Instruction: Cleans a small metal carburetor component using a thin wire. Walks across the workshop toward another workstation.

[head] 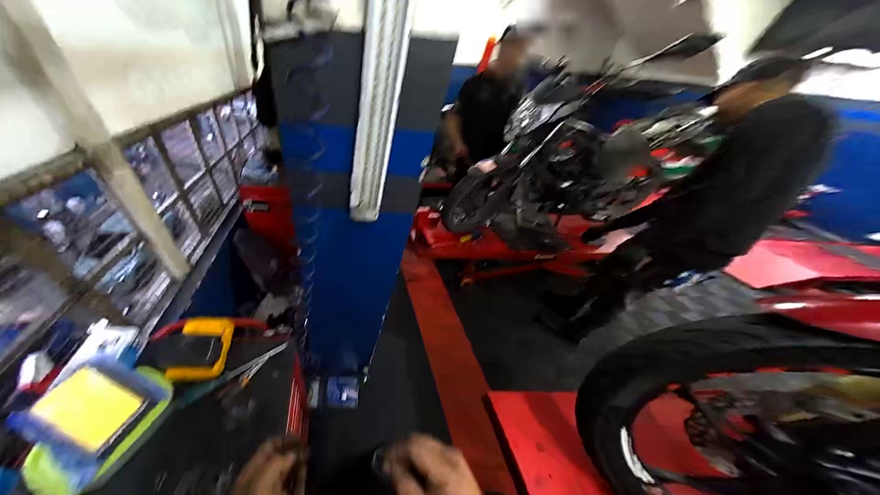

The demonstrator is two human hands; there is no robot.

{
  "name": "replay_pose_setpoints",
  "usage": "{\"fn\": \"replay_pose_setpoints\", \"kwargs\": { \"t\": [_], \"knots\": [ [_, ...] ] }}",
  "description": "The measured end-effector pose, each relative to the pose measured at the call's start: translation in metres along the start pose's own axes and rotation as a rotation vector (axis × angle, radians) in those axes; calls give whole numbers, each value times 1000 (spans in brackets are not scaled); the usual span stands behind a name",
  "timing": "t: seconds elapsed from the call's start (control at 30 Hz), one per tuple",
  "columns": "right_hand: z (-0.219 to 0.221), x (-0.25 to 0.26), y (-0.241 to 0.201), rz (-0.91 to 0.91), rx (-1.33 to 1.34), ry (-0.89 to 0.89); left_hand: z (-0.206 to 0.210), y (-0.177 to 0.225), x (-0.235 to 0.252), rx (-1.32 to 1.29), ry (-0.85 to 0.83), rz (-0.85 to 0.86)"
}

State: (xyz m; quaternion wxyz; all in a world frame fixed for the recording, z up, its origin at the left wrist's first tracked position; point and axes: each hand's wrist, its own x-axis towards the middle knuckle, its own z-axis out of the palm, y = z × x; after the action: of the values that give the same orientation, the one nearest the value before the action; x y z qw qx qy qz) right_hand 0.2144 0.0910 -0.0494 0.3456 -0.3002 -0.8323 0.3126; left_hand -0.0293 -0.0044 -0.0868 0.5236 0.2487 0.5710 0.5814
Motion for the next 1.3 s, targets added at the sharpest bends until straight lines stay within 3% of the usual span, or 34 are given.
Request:
{"fn": "replay_pose_setpoints", "kwargs": {
  "t": [0.1, 0.33, 0.43, 0.57, 0.73, 1.0, 1.17, 1.3],
  "knots": [
    [5, 7, 5, -86, -51, 64, -10, 4, -13, -190, -41, -28],
    [13, 10, -17, -239, -83, 24, -9, 24, -52, -315, -160, 153],
    [16, 11, -21, -283, -84, 4, -18, 23, -48, -185, -185, 226],
    [15, 8, -20, -291, -51, -44, -27, 22, -44, -8, -220, 117],
    [13, -3, -4, -257, -74, -161, -26, 1, -47, 627, -193, -19],
    [22, -36, 65, -202, -325, -330, -53, -26, -83, 648, -20, -287],
    [41, -36, 93, -315, -396, -389, -64, -36, -118, 639, 122, -197],
    [64, -15, 102, -457, -372, -405, -68, -37, -142, 723, 417, -153]
  ]
}}
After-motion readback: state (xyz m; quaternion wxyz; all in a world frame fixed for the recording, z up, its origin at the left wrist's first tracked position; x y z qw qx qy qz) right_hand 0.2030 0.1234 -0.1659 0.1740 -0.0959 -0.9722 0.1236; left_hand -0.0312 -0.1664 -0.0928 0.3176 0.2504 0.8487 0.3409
